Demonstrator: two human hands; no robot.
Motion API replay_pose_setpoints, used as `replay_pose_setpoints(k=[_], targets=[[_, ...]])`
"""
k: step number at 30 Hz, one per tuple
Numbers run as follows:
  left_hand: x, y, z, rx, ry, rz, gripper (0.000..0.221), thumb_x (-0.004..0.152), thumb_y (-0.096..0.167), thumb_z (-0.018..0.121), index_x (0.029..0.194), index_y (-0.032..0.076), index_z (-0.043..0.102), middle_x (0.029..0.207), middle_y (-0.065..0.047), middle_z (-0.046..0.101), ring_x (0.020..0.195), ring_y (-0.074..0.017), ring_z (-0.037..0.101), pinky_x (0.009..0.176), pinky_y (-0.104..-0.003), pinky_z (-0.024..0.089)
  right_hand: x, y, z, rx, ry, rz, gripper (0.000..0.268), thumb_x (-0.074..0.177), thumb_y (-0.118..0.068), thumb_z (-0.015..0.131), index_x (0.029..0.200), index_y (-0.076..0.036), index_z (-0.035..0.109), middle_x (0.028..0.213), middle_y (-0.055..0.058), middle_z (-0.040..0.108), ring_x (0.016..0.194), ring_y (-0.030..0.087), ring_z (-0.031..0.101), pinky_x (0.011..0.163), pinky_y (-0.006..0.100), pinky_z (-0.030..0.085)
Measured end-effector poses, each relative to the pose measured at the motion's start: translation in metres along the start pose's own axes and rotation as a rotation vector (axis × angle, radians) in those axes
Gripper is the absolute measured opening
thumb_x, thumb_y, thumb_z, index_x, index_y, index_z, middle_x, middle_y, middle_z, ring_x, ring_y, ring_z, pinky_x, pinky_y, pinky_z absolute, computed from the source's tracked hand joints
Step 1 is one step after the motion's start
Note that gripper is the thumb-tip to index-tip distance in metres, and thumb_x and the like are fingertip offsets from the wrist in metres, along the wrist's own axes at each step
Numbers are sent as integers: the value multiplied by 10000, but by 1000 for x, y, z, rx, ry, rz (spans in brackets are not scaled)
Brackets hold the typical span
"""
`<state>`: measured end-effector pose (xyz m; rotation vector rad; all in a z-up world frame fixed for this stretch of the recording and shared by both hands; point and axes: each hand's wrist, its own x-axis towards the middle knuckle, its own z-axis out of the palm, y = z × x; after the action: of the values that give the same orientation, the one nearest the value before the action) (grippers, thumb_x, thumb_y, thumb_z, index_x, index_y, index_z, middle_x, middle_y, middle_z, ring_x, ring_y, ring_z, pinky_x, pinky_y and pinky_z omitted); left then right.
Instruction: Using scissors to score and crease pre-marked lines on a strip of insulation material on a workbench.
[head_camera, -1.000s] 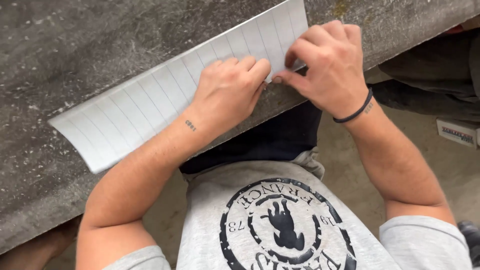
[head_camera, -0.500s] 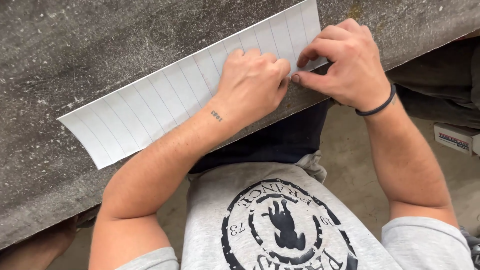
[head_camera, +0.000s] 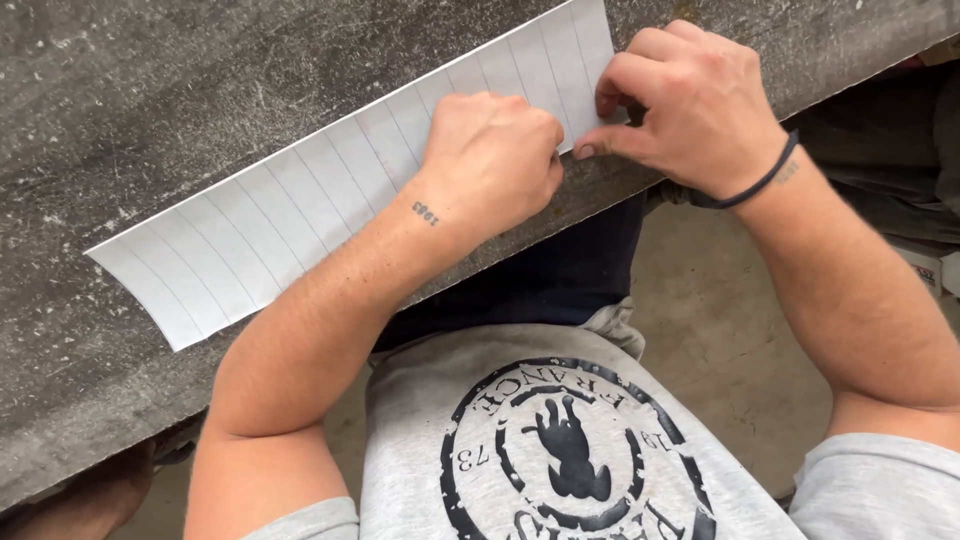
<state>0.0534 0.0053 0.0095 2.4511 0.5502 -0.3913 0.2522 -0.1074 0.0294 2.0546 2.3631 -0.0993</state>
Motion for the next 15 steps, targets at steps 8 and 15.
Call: replay_pose_setpoints(k=[8, 15], targets=[[6, -1, 15, 52, 145, -1, 462, 1033, 532, 573, 736, 222, 743, 704, -38, 723, 694, -356, 715, 552, -479, 515, 6, 11, -6, 193, -114, 46, 337, 946, -491, 914, 933, -206, 734, 911, -44, 678, 867, 201, 635, 689, 359, 487], [14, -2, 15, 47, 145, 0, 412, 1020, 468, 623, 748, 188, 754, 713, -61, 731, 681, -385, 714, 537, -486, 519, 49, 13, -24, -46, -487, 217, 688, 664, -819, 861, 918, -217, 646, 842, -23, 687, 826, 253, 679, 576, 466, 494]])
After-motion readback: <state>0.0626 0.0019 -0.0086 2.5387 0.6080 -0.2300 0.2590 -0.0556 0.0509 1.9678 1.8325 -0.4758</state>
